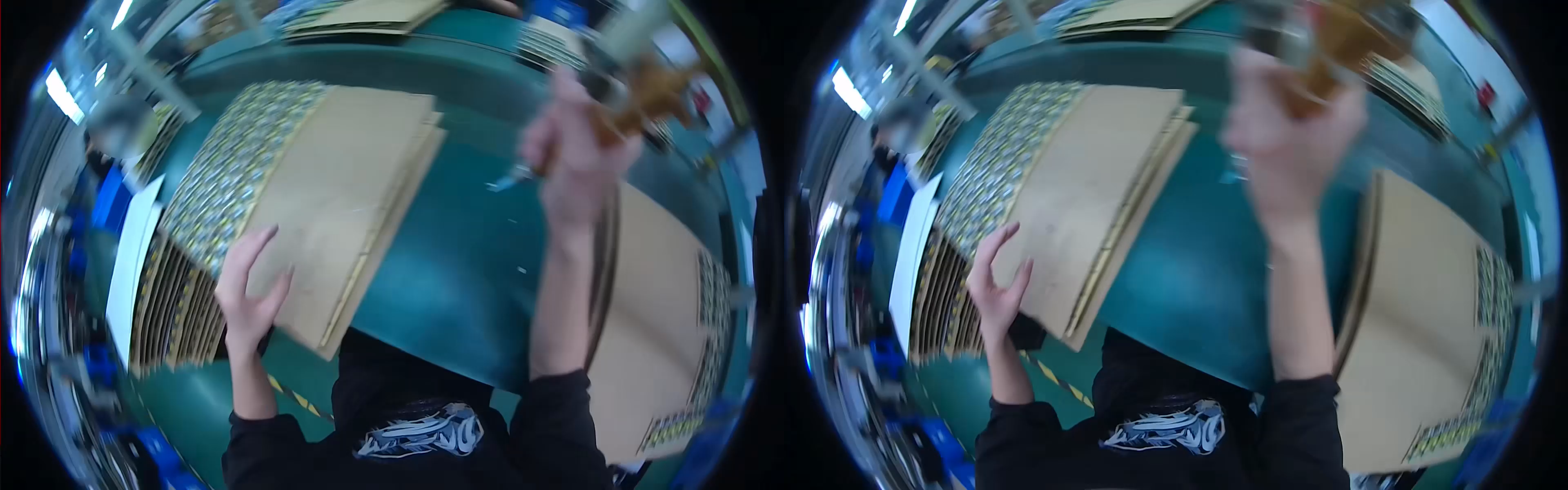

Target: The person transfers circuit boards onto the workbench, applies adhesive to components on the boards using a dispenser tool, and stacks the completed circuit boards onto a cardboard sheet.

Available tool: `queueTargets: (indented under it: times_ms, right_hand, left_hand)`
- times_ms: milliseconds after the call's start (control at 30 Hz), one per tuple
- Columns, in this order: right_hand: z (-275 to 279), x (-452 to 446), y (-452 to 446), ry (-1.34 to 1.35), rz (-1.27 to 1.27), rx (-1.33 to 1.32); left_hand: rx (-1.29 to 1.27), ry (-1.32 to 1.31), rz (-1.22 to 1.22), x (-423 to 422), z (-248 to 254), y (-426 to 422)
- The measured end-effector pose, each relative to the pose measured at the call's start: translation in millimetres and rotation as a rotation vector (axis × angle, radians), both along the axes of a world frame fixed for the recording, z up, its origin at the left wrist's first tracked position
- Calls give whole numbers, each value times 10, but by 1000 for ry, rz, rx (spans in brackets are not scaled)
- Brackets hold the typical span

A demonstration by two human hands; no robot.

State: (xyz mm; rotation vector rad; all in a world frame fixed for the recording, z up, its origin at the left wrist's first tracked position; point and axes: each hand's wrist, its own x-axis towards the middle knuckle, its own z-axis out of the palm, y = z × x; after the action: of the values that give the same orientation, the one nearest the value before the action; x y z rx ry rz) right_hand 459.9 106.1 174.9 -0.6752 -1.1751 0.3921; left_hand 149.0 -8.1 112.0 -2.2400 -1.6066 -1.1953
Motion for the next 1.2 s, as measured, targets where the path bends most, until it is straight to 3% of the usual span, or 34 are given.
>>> queueTargets:
  times_ms: [33, 100, 133, 167, 233, 333, 500, 600, 667, 733, 833, 900, 967, 1033, 1100, 1133, 1200]
  right_hand:
    - [-58, 48, 67, -85, -107, 24]
    - [56, -69, -43, 49, 39, -85]
    - [36, -42, 107, -170, -326, 355]
    - [68, -68, 85, -155, -350, 329]
    - [75, -100, 89, 22, -138, 288]
    - [67, -100, 106, 76, -115, 222]
    - [59, -27, 114, 45, -132, 117]
    - [50, 19, 196, 51, -145, 38]
    - [49, 43, 250, 90, -81, -69]
    - [28, 114, 243, 100, -92, -2]
    - [36, 203, 222, 105, -98, 144]
    - [23, 222, 252, 25, -231, 374]
    - [2, 175, 263, -26, -293, 497]
    - [-26, 104, 251, -81, -376, 531]
    - [-80, 62, 242, -120, -421, 562]
    - [-142, 46, 225, -57, -261, 502]
    - [-193, 0, 236, 58, 65, 377]
  left_hand:
    - [-42, 4, -160, 192, 119, 26]
    - [-87, 83, -517, 608, 350, 131]
    - [-85, 153, -706, 832, 464, 193]
    - [-81, 154, -804, 1047, 591, 232]
    - [-72, 411, -1090, 1458, 767, 241]
    - [7, 474, -1315, 2063, 827, 326]
    - [-30, 570, -1395, 2901, 773, 420]
    - [217, 582, -1415, 2970, 922, 371]
    - [138, 471, -1104, 2615, 1143, 481]
    - [910, 10, -820, 2399, 980, 871]
    - [1146, -59, -724, 2328, 1174, 1059]
    - [577, -615, -892, 2161, 919, 1216]
    - [177, -703, -921, 2037, 601, 1408]
    - [-60, -614, -729, 2077, 444, 1386]
    - [-185, -517, -795, 1831, 189, 1565]
    - [-318, -407, -852, 1697, 100, 1659]
    - [-366, -449, -907, 1748, 264, 1613]
